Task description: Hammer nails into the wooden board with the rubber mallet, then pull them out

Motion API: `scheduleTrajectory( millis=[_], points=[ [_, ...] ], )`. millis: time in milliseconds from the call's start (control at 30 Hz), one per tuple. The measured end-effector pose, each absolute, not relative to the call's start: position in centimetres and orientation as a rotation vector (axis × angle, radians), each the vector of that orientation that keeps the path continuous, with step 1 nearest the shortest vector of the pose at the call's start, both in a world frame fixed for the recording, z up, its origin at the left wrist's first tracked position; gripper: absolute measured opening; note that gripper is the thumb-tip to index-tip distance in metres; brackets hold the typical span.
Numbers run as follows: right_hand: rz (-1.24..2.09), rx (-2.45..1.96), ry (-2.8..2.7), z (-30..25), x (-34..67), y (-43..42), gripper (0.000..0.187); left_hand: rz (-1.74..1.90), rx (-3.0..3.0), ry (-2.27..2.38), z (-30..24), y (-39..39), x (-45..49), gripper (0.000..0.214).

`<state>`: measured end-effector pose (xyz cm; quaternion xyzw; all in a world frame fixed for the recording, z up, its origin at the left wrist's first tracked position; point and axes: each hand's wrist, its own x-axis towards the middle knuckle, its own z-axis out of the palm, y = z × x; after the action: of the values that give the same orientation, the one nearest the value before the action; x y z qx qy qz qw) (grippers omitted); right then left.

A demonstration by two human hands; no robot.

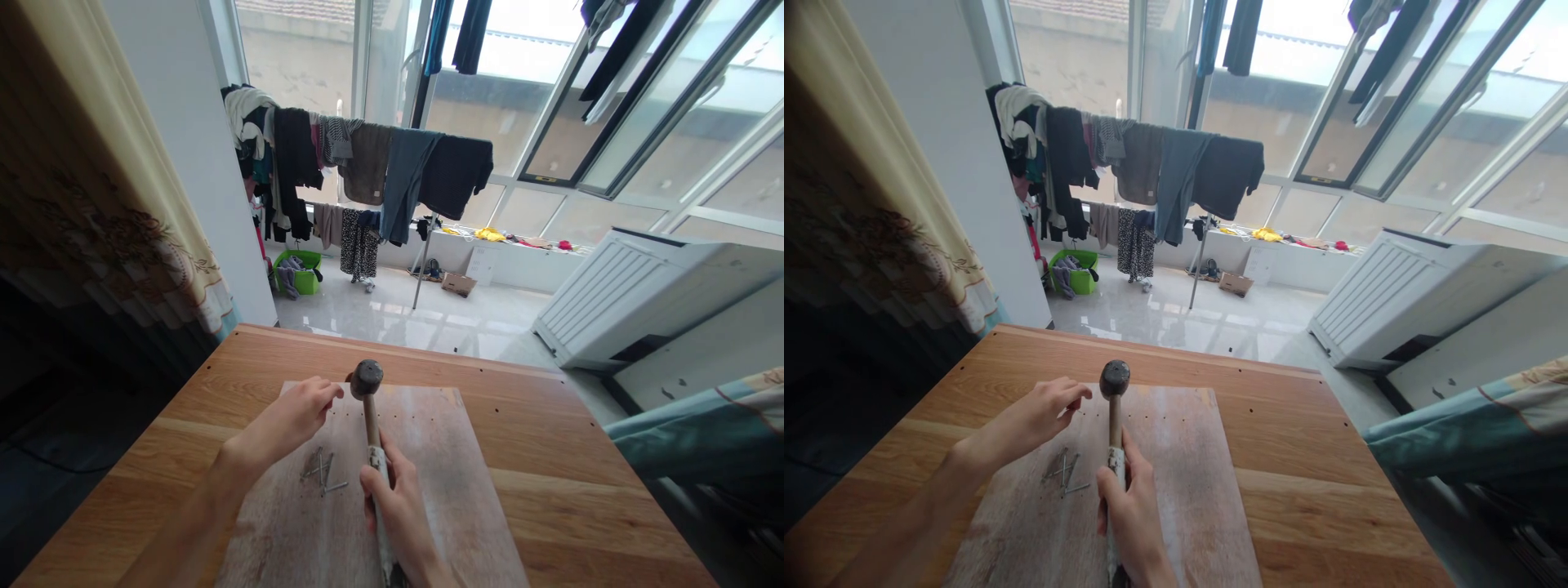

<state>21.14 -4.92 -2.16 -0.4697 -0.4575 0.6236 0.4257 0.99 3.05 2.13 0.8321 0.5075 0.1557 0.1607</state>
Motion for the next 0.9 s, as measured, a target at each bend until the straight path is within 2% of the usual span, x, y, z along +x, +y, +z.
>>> scheduleTrajectory(
  millis=[900],
  points=[
    [1.561, -1.172, -1.134, -2.1, 21.2, -4.9, 0.058, 0.29, 2.452, 1.565, 1.4, 4.1, 1.6, 0.029]
  ],
)
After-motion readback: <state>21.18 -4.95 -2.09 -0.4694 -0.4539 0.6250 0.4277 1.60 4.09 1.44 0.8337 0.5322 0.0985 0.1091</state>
